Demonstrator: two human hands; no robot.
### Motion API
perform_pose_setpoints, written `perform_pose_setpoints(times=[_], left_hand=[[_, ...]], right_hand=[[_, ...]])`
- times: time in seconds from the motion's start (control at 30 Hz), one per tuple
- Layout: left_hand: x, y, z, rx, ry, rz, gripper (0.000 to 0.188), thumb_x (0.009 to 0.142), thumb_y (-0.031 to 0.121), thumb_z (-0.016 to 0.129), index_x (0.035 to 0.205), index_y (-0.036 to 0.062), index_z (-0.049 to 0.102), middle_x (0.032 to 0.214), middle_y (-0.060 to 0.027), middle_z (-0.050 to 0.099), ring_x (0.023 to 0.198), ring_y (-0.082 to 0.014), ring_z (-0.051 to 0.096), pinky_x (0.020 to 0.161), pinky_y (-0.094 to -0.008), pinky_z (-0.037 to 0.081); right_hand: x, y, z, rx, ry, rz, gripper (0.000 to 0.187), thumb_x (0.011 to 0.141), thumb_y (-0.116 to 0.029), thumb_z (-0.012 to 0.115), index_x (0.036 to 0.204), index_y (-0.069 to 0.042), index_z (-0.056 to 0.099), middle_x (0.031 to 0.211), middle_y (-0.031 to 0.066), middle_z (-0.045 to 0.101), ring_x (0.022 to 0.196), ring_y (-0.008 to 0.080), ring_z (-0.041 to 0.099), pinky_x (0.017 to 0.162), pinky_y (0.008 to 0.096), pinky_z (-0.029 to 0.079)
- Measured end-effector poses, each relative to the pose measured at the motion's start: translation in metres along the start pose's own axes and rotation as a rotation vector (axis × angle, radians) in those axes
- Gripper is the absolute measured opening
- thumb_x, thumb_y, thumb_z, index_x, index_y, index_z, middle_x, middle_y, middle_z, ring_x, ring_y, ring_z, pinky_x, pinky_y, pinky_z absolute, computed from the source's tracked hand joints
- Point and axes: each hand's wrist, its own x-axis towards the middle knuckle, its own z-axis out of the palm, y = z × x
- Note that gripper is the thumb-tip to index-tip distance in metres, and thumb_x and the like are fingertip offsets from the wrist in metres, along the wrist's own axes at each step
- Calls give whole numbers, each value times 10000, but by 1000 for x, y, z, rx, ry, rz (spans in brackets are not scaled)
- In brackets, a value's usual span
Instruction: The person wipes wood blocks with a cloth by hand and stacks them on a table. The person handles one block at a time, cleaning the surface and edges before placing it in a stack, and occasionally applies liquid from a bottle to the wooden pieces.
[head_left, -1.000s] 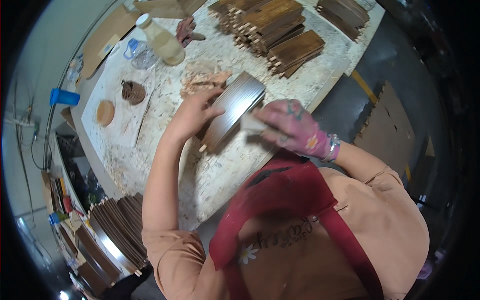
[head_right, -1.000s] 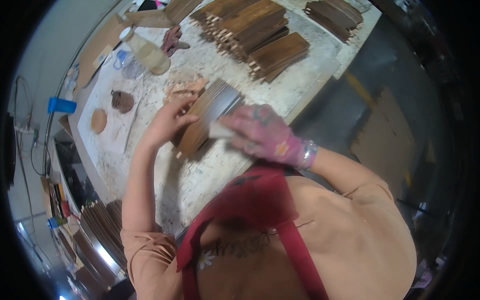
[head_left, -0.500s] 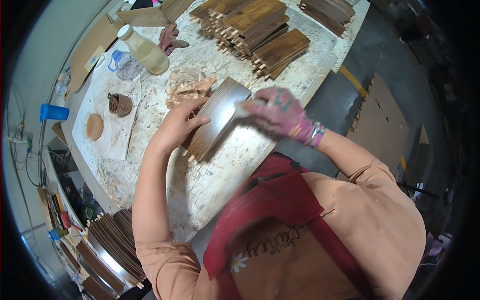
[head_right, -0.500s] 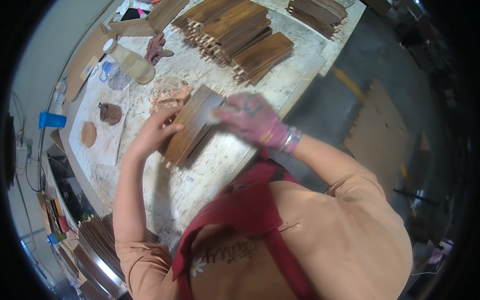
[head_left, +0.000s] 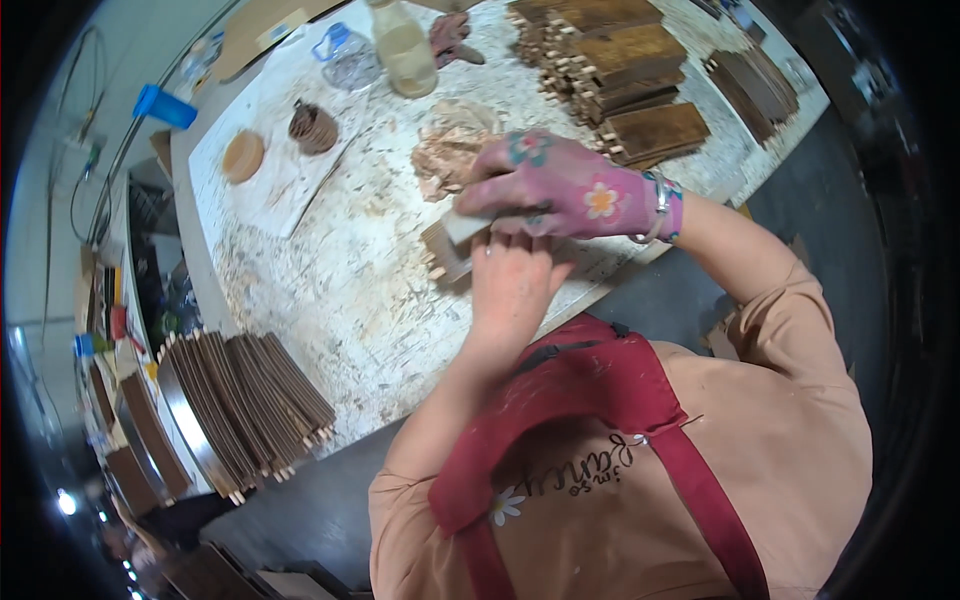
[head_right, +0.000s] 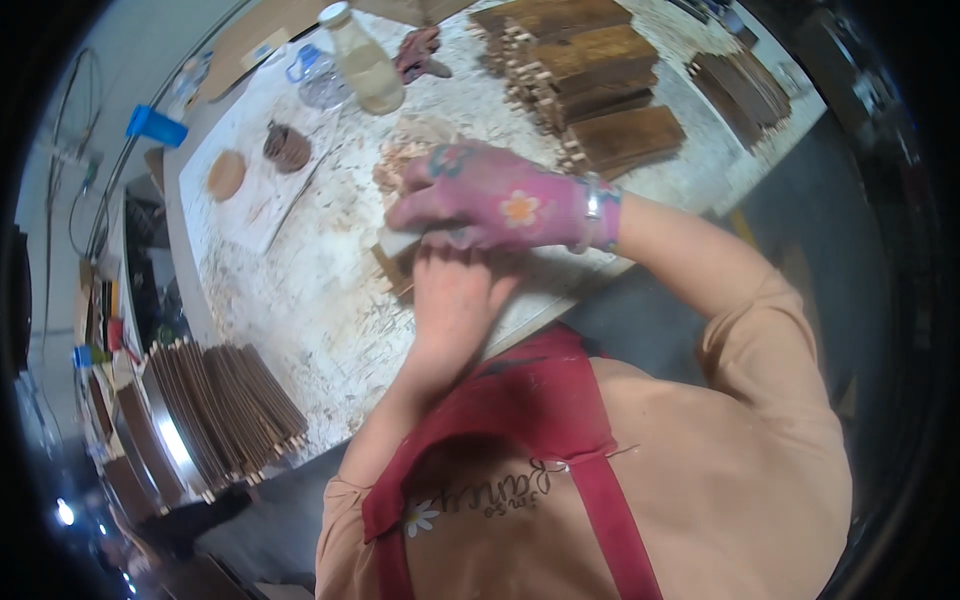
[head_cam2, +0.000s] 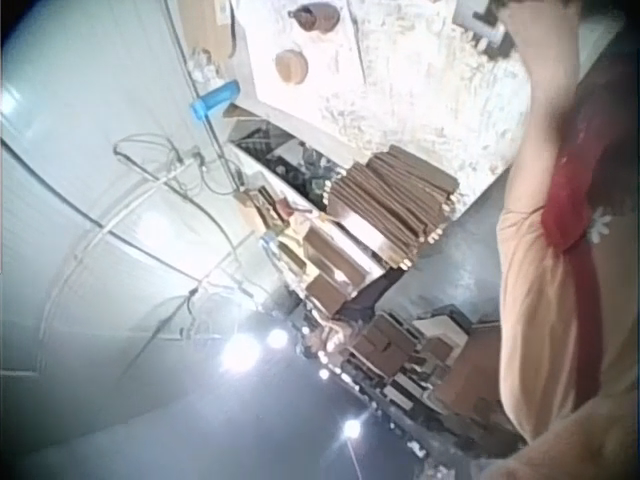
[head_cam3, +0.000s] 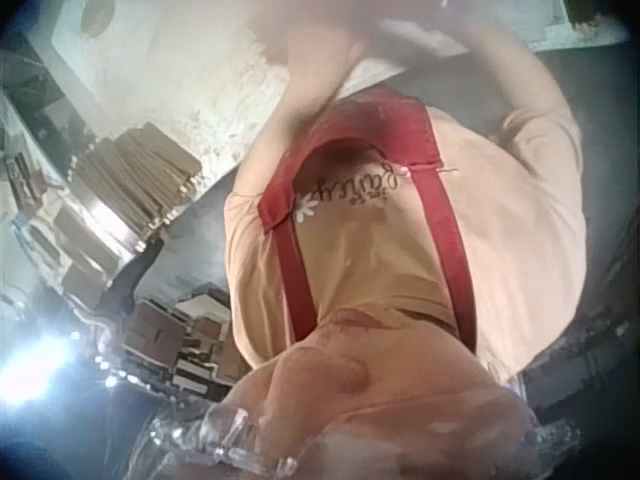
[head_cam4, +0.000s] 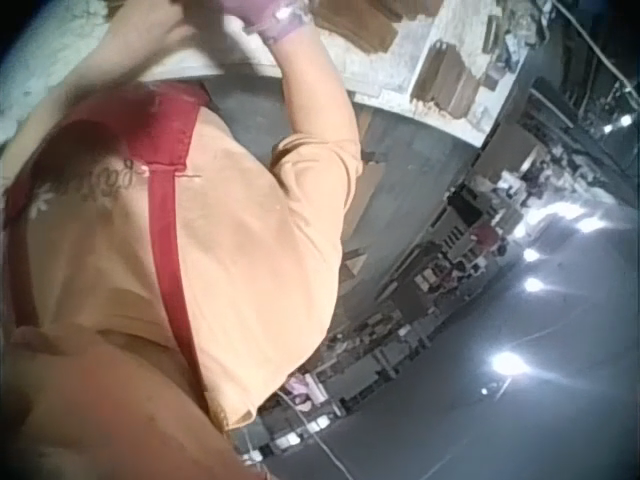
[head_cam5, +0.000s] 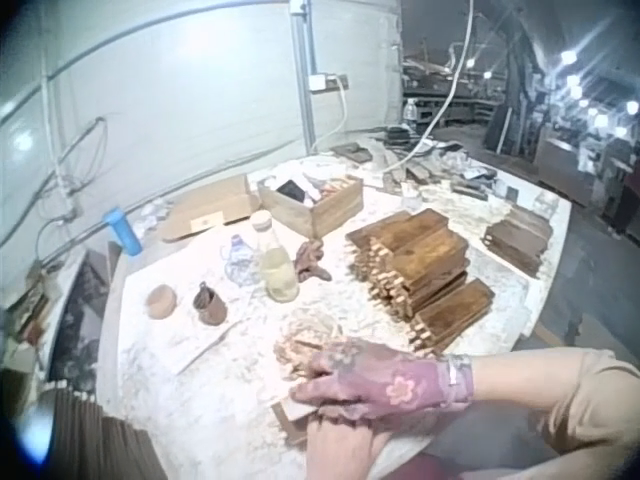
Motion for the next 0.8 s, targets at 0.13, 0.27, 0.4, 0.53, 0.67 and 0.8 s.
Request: perform_pose_setpoints(times=[0.13, 0.27, 0.4, 0.53, 0.67, 0.8], left_hand=[[-10, 4, 15, -70, -29, -118, 516, 805, 385, 711, 1189, 53, 621, 1205, -189, 577, 1140, -377, 526, 989, -541, 387], [-8, 9, 11, -189, -163, -247, 555, 810, 385, 708, 1244, 60, 591, 1259, -197, 566, 1211, -381, 498, 1032, -565, 349], [0, 12, 3, -84, 28, -123, 539, 829, 357, 691, 1243, 43, 550, 1282, -173, 551, 1243, -377, 465, 1067, -581, 302], [11, -3, -22, -317, -56, -184, 410, 868, 278, 656, 1173, 16, 575, 1201, -194, 597, 1131, -358, 556, 980, -482, 419], [58, -75, -56, -535, -133, -487, 298, 939, 301, 580, 1106, 59, 633, 1050, -184, 677, 993, -368, 638, 850, -444, 495], [114, -167, -9, -411, -207, -218, 392, 945, 334, 570, 1244, 84, 616, 1164, -195, 655, 1065, -350, 618, 926, -424, 475]], right_hand=[[41, -8, 18, -20, -299, -181, 383, 811, -161, 637, 1193, -197, 632, 1089, 73, 605, 1037, 282, 596, 881, 407, 455], [53, -2, 32, -97, -305, -315, 294, 840, -196, 626, 1132, -185, 659, 1025, 69, 619, 984, 282, 616, 823, 394, 487], [75, 26, 38, -274, -136, -307, 277, 850, -225, 625, 1122, -188, 662, 1024, 80, 622, 932, 282, 629, 772, 387, 510], [71, 45, 27, 33, 174, -56, 271, 883, -231, 640, 1136, -139, 664, 1059, 126, 622, 968, 307, 624, 798, 391, 529], [15, 36, 0, 749, 520, 424, 478, 914, -389, 667, 1272, -75, 620, 1169, 88, 650, 1025, 158, 606, 876, 275, 515], [-23, 14, 13, 1205, 681, 540, 486, 925, -325, 657, 1309, -42, 562, 1205, 79, 625, 1031, 145, 617, 874, 277, 517]])
